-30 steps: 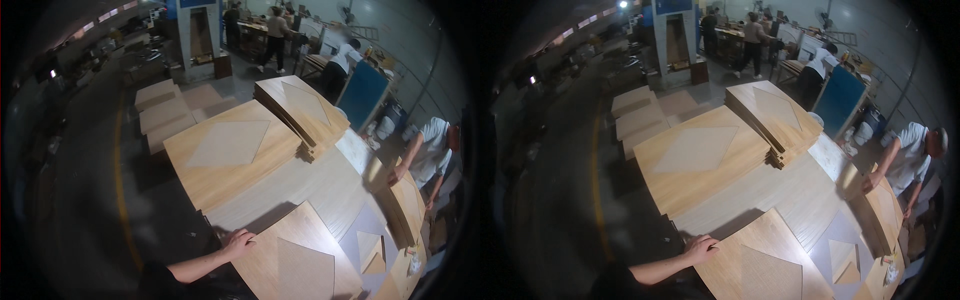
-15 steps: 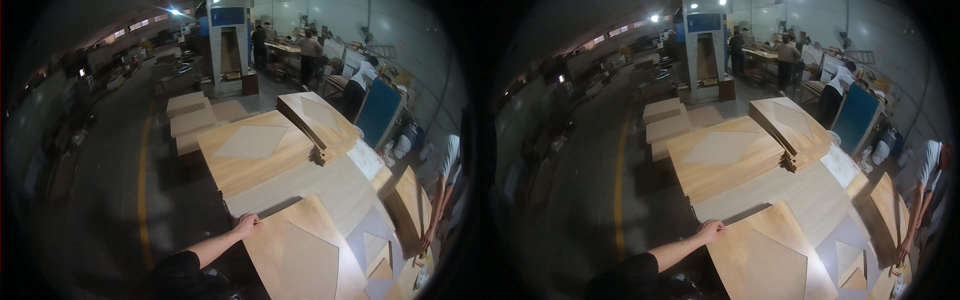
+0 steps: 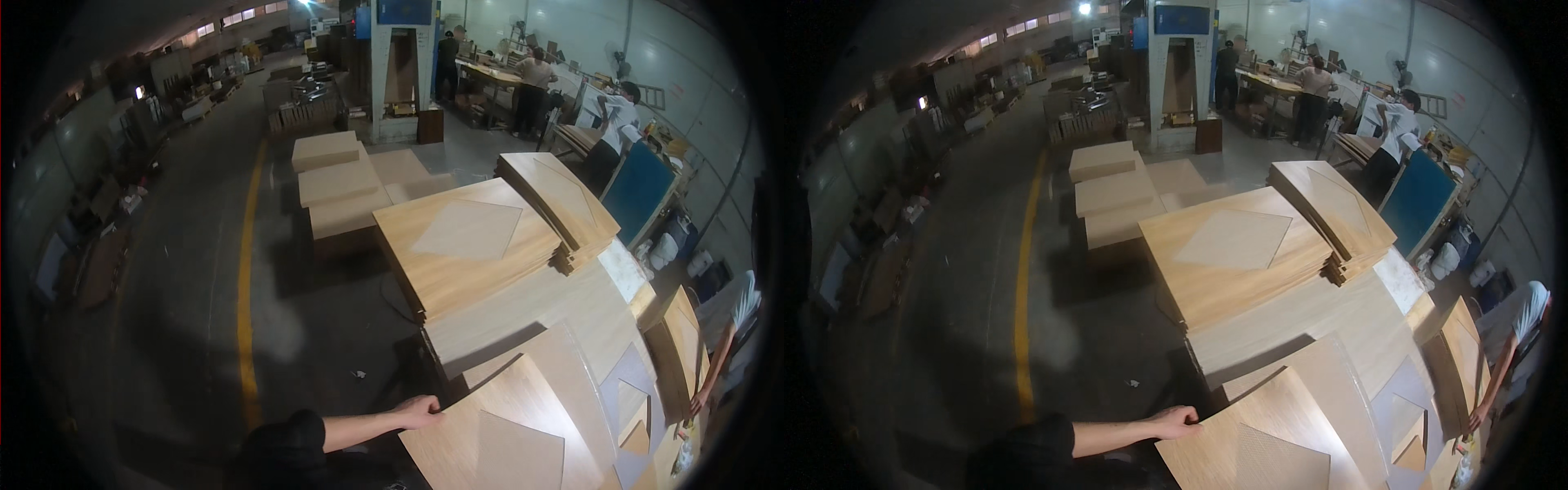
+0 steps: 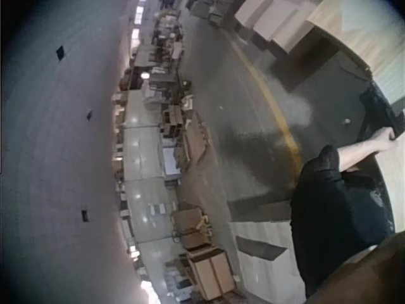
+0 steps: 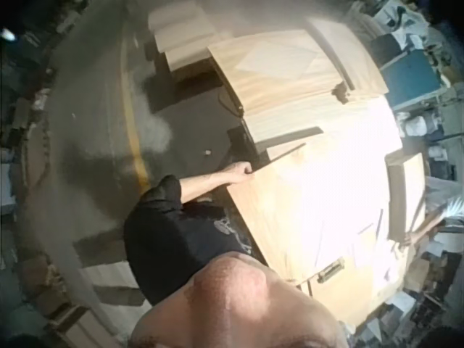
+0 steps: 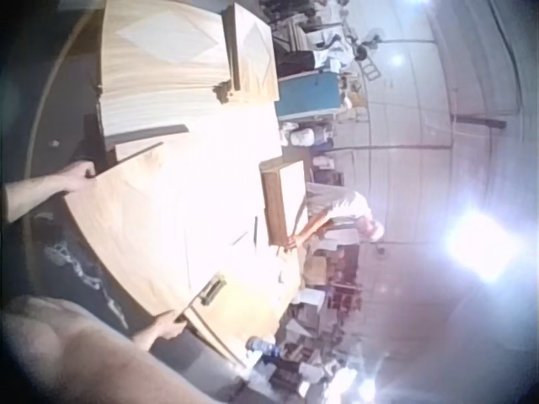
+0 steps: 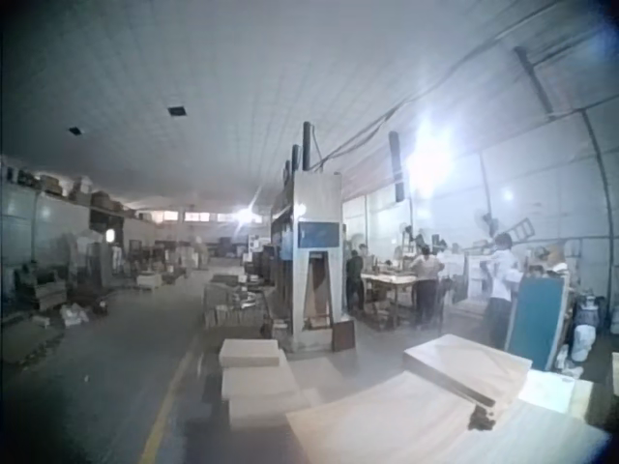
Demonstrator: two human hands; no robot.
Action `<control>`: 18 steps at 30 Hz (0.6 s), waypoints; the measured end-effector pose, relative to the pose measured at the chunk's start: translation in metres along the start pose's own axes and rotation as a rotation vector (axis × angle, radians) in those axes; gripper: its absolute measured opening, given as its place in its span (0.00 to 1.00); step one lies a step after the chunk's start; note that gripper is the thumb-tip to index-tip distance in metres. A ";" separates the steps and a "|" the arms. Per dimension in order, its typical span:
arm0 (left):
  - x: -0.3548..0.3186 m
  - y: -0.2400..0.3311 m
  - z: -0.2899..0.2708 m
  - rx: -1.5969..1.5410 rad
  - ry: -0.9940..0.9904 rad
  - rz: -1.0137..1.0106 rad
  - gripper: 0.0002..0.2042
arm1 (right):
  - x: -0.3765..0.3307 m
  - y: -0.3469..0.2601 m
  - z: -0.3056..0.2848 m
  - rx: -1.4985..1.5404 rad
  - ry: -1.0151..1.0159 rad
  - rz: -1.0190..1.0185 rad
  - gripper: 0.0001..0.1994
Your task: The person aligns panels onto wooden boards and fastens them using a pneumatic nail gun, then stacks the assembled boards.
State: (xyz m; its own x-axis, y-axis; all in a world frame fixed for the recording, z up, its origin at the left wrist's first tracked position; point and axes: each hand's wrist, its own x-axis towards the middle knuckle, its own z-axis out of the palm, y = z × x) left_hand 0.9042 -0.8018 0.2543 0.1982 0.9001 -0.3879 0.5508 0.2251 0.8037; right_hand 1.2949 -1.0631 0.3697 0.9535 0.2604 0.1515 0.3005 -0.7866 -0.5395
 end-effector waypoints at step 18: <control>-0.047 0.013 -0.148 -0.465 0.162 0.103 0.25 | -0.119 -0.131 0.095 1.538 -0.698 0.440 0.30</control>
State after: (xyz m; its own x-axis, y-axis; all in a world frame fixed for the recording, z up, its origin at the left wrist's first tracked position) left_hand 0.7821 -0.7859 0.3502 0.0839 0.9645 -0.2505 0.1075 0.2411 0.9645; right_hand 1.1399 -0.9379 0.3442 0.6399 0.6887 -0.3408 -0.6427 0.2366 -0.7287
